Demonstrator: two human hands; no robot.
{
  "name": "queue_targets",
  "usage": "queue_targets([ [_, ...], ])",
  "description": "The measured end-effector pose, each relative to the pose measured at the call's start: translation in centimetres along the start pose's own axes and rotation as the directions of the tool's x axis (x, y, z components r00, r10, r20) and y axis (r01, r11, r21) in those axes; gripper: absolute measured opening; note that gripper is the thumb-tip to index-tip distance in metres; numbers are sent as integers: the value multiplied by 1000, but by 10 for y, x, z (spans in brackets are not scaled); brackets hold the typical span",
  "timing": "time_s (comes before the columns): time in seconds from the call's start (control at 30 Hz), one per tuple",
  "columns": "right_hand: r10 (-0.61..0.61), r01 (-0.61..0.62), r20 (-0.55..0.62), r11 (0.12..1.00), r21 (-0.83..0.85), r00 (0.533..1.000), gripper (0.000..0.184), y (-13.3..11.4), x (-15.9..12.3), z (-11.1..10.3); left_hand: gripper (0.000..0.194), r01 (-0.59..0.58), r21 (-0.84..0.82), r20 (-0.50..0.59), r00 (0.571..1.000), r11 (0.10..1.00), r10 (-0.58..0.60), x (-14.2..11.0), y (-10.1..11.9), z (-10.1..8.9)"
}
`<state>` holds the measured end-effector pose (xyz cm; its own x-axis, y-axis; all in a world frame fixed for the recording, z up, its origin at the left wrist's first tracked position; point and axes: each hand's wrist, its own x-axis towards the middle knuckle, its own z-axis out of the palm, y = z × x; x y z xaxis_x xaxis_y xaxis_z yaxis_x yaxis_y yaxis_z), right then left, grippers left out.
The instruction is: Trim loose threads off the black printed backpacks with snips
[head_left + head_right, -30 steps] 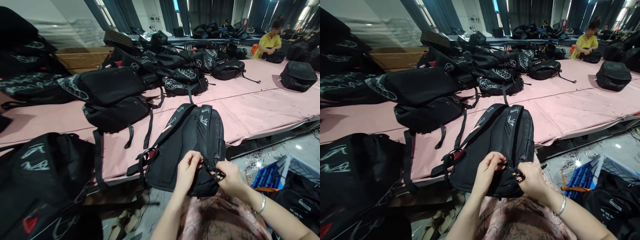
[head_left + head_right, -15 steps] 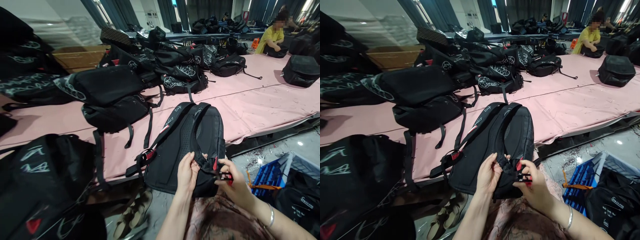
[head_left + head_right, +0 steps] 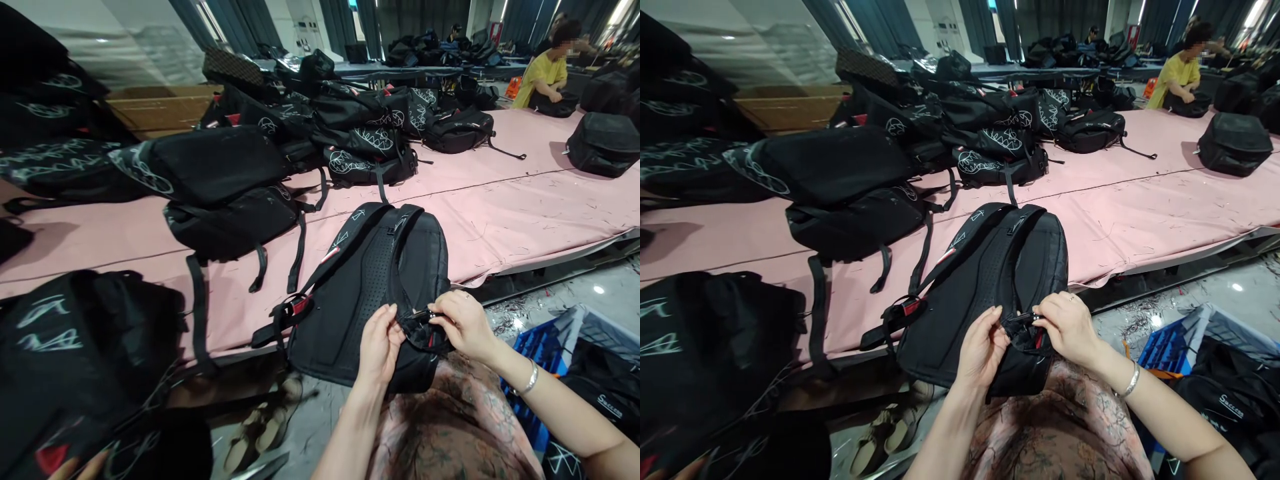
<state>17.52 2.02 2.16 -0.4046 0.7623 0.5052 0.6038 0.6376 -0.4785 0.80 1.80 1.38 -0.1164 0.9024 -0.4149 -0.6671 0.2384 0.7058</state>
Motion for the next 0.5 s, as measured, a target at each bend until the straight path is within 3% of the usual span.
queue_targets([
  [0.1,-5,6,13,1000,-26,1000,15,2,0,-5,31,54,-64,49,998,997,-51,-1,0,0],
  [0.27,-92,95,64,994,-56,994,16,5,-1,-10,33,63,-31,49,997,998,-61,-1,-1,2],
  [0.5,-117,127,105,987,-95,988,17,3,5,-9,34,66,-18,69,996,998,-64,-4,0,5],
])
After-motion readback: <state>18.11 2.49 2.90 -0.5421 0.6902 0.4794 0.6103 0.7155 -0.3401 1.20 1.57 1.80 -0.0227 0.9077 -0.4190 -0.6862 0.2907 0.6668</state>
